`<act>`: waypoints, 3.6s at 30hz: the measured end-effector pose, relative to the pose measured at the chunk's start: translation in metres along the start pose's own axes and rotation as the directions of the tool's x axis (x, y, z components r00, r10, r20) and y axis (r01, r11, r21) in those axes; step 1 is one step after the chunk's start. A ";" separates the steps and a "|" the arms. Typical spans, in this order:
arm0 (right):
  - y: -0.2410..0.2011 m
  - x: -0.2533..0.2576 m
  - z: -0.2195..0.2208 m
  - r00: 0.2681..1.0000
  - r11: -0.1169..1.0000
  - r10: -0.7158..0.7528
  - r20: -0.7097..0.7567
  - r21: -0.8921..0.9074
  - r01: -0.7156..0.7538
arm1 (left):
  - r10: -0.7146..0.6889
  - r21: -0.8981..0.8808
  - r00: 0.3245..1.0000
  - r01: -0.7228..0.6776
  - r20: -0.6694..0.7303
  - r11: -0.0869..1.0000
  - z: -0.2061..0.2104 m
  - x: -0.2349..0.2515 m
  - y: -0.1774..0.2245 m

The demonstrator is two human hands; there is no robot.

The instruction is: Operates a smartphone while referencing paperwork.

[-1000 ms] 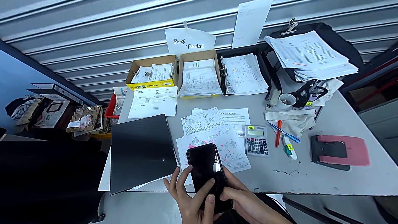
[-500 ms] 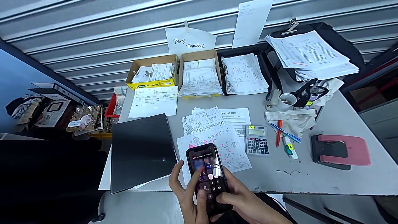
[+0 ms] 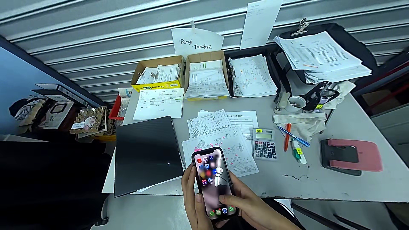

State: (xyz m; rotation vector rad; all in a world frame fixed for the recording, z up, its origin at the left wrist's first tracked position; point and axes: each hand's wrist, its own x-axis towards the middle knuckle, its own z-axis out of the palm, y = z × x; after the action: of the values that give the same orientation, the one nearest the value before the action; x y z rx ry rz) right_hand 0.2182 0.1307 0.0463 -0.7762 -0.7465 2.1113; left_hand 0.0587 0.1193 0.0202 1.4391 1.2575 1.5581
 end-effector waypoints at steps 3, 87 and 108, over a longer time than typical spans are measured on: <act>0.000 0.000 0.000 1.000 1.000 0.010 -0.018 0.012 -0.010 | -0.002 -0.021 1.000 0.002 -0.007 1.000 0.002 -0.001 -0.002; 0.083 0.013 -0.187 0.824 0.065 -0.465 -0.325 -0.940 -0.334 | -0.843 0.888 0.517 0.306 0.149 0.344 0.026 0.072 -0.149; 0.057 0.057 -0.169 0.784 -0.053 -0.473 -0.403 -0.875 -0.482 | -0.824 0.842 0.539 0.350 0.177 0.410 0.015 0.072 -0.160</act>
State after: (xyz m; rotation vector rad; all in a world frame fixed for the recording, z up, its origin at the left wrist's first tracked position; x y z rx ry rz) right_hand 0.2840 0.1873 -0.1193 -2.1548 -1.9223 0.5578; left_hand 0.0394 0.2393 -0.1067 1.4132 1.8075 -0.0298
